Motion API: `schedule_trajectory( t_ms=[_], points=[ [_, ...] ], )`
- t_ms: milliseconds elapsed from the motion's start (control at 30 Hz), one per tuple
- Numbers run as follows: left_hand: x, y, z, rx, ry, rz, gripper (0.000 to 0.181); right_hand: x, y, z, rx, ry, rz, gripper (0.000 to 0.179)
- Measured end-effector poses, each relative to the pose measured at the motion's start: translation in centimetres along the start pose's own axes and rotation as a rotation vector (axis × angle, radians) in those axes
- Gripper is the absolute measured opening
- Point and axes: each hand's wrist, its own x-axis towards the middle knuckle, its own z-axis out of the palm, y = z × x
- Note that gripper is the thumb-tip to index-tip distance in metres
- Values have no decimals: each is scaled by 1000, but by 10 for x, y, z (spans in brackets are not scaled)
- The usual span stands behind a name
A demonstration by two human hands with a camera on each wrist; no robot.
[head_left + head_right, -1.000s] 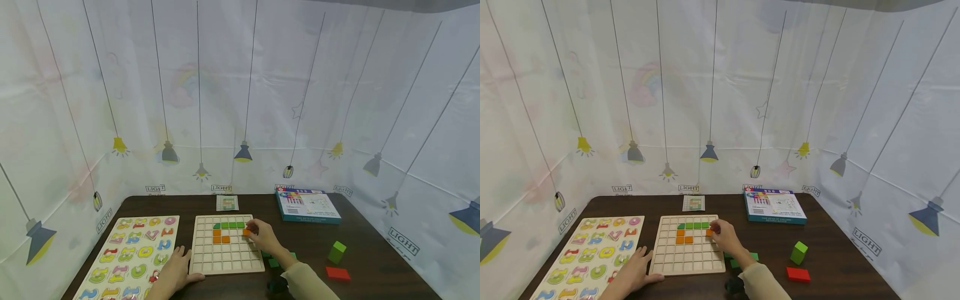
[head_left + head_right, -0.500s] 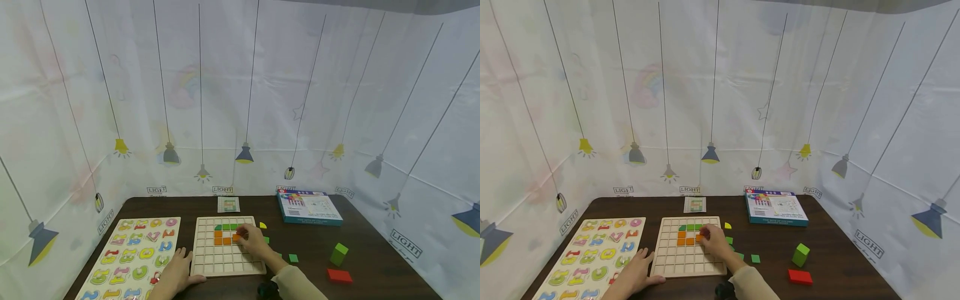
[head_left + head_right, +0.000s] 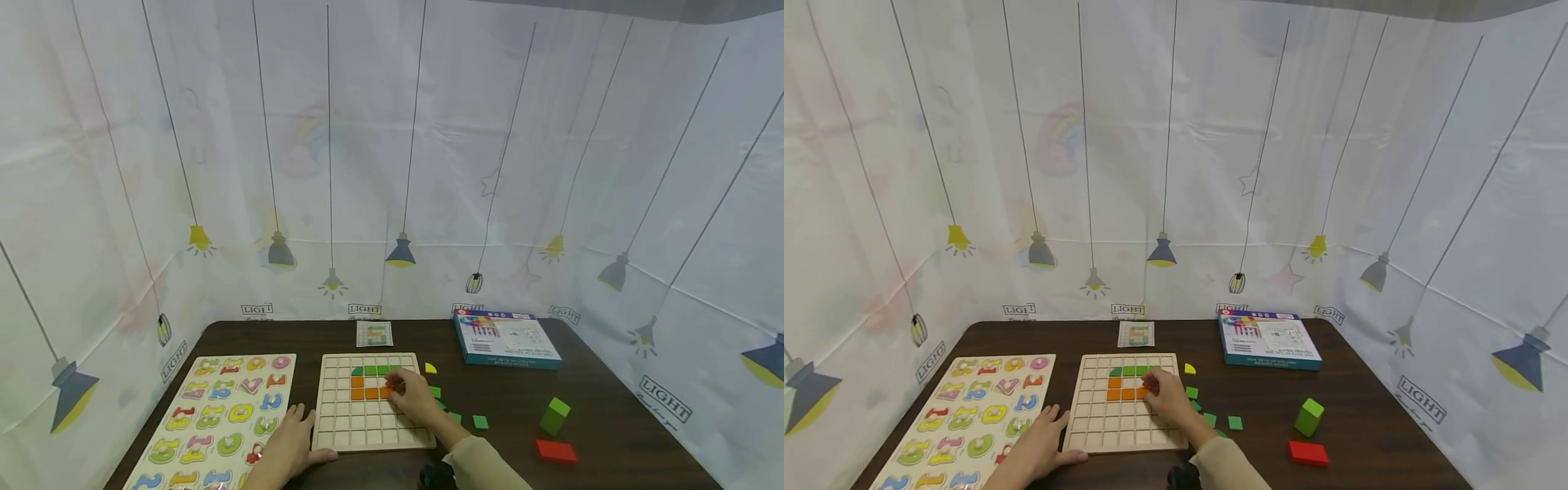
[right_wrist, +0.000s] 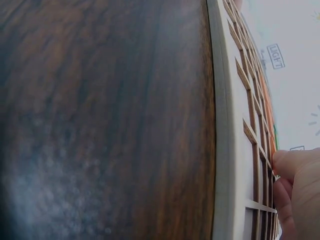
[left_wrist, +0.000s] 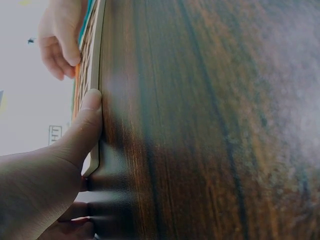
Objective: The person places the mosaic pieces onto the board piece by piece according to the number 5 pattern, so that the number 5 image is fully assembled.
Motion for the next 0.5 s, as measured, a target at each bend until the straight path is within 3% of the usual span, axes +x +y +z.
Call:
schedule_trajectory(
  t_ms=[500],
  points=[
    [0, 0, 0, -6, -1, -4, 94, 2, -1, -1, -13, 19, -27, 23]
  ],
)
